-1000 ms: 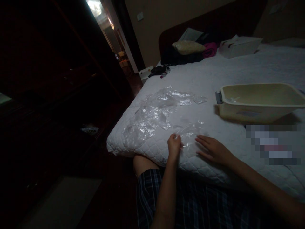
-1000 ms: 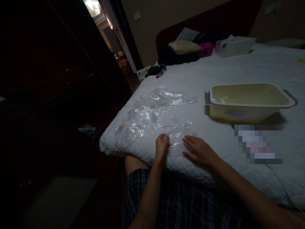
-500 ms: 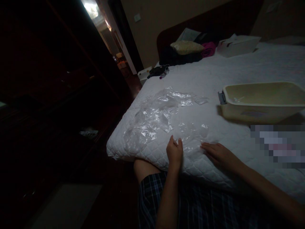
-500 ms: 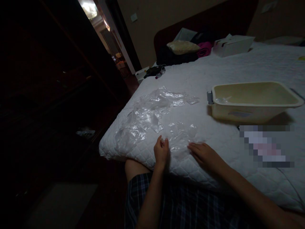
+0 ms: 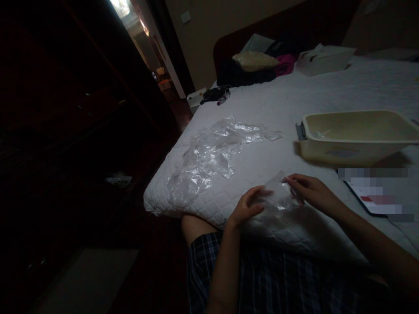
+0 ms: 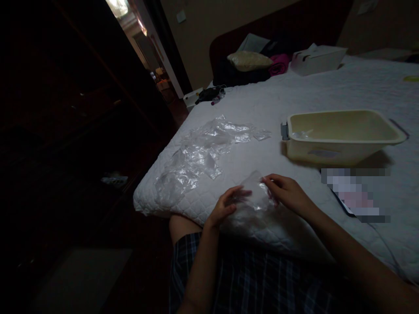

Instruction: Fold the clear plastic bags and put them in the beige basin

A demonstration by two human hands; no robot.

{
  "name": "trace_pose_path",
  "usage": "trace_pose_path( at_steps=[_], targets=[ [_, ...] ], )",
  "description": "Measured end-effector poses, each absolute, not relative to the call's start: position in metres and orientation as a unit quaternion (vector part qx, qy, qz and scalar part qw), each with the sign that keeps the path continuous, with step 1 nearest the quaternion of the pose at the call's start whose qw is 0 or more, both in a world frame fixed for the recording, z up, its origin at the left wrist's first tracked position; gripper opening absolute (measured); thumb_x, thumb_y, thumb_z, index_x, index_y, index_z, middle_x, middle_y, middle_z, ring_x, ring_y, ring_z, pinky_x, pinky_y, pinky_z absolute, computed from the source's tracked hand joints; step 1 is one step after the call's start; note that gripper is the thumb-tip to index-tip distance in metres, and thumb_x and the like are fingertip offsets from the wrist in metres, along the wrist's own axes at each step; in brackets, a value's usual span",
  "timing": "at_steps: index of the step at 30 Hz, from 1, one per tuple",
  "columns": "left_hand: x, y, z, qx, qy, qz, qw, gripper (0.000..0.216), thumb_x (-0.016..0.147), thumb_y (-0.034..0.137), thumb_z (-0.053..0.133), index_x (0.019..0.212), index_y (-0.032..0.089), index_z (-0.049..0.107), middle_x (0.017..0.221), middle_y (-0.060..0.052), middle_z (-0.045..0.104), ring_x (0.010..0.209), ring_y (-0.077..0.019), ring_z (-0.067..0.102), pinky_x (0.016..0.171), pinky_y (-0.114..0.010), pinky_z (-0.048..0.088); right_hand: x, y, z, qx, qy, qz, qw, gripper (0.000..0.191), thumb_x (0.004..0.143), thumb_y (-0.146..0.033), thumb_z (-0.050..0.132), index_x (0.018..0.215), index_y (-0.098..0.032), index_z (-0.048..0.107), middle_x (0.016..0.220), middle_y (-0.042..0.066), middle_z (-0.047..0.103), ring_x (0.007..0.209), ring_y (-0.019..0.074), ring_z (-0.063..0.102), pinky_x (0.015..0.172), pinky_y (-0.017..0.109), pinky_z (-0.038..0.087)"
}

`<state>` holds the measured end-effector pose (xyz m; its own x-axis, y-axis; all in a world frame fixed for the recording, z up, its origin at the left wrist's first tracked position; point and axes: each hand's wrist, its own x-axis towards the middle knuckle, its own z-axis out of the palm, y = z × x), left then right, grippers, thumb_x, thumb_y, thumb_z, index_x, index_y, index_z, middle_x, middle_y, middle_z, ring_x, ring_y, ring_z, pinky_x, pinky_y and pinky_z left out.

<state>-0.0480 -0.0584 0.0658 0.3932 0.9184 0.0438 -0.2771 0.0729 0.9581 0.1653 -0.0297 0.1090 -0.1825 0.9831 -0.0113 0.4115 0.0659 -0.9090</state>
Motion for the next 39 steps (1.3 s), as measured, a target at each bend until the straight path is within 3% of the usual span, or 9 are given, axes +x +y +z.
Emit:
trace_pose_path(
  at_steps=[5,8,10,12,16,23,31,39],
  targets=[
    [-0.040,-0.055,0.068,0.447,0.356,0.431,0.698,0.048,0.073,0.053,0.066,0.095,0.011,0.063,0.082,-0.011,0.071,0.076,-0.0215,0.068,0.077,-0.035,0.051,0.171,-0.024,0.106,-0.555,-0.588,0.452,0.376,0.049,0.076,-0.067,0.052,0.082,-0.019,0.062,0.055,0.001,0.060,0.042,0.0157,0.055,0.043,0.030,0.047],
    [-0.040,-0.050,0.066,0.382,0.369,0.473,0.703,0.050,0.069,0.054,0.068,0.094,0.011,0.061,0.080,-0.010,0.071,0.068,-0.0211,0.068,0.067,-0.032,0.051,0.177,-0.018,0.100,-0.562,-0.551,0.456,0.416,0.051,0.079,-0.067,0.045,0.087,-0.021,0.063,0.073,0.008,0.069,0.065,0.0239,0.068,0.065,0.041,0.056],
    [-0.042,-0.048,0.065,0.357,0.376,0.493,0.699,0.050,0.068,0.053,0.070,0.094,0.011,0.060,0.080,-0.010,0.071,0.067,-0.0209,0.068,0.065,-0.031,0.051,0.179,-0.015,0.095,-0.559,-0.560,0.431,0.433,0.048,0.080,-0.065,0.045,0.091,-0.022,0.064,0.084,0.010,0.072,0.084,0.0275,0.069,0.081,0.046,0.054],
    [-0.043,-0.047,0.066,0.351,0.381,0.496,0.697,0.049,0.069,0.052,0.070,0.095,0.011,0.060,0.079,-0.010,0.071,0.066,-0.0204,0.068,0.065,-0.031,0.051,0.178,-0.014,0.091,-0.550,-0.579,0.418,0.434,0.043,0.077,-0.060,0.054,0.097,-0.024,0.063,0.092,0.010,0.072,0.092,0.0286,0.067,0.087,0.047,0.052],
    [-0.041,-0.046,0.066,0.355,0.376,0.474,0.713,0.048,0.070,0.050,0.070,0.097,0.012,0.060,0.081,-0.010,0.071,0.066,-0.0207,0.068,0.064,-0.031,0.052,0.173,-0.016,0.085,-0.549,-0.591,0.430,0.405,0.044,0.067,-0.052,0.069,0.099,-0.023,0.064,0.092,0.009,0.072,0.088,0.0284,0.067,0.081,0.044,0.054],
    [-0.051,-0.045,0.061,0.360,0.405,0.390,0.745,0.041,0.073,0.043,0.070,0.098,0.012,0.060,0.091,-0.012,0.070,0.072,-0.0201,0.069,0.066,-0.030,0.053,0.181,-0.005,0.098,-0.555,-0.531,0.430,0.474,0.044,0.071,-0.059,0.062,0.089,-0.019,0.061,0.074,0.007,0.065,0.058,0.0172,0.063,0.048,0.028,0.051],
    [-0.060,-0.039,0.064,0.366,0.363,0.372,0.772,0.045,0.066,0.040,0.077,0.098,0.013,0.061,0.094,-0.013,0.070,0.073,-0.0214,0.069,0.066,-0.032,0.054,0.190,0.043,0.129,-0.559,-0.572,0.429,0.420,0.031,0.076,-0.045,0.063,0.088,-0.017,0.060,0.073,0.005,0.063,0.052,0.0129,0.060,0.046,0.025,0.048],
    [-0.064,-0.032,0.048,0.306,0.412,0.389,0.765,0.033,0.073,0.034,0.073,0.093,0.013,0.057,0.090,-0.011,0.069,0.071,-0.0196,0.068,0.068,-0.035,0.054,0.172,0.103,0.081,-0.588,-0.549,0.490,0.334,0.025,0.073,-0.040,0.067,0.082,-0.017,0.061,0.062,0.000,0.061,0.045,0.0107,0.054,0.044,0.025,0.045]
  ],
)
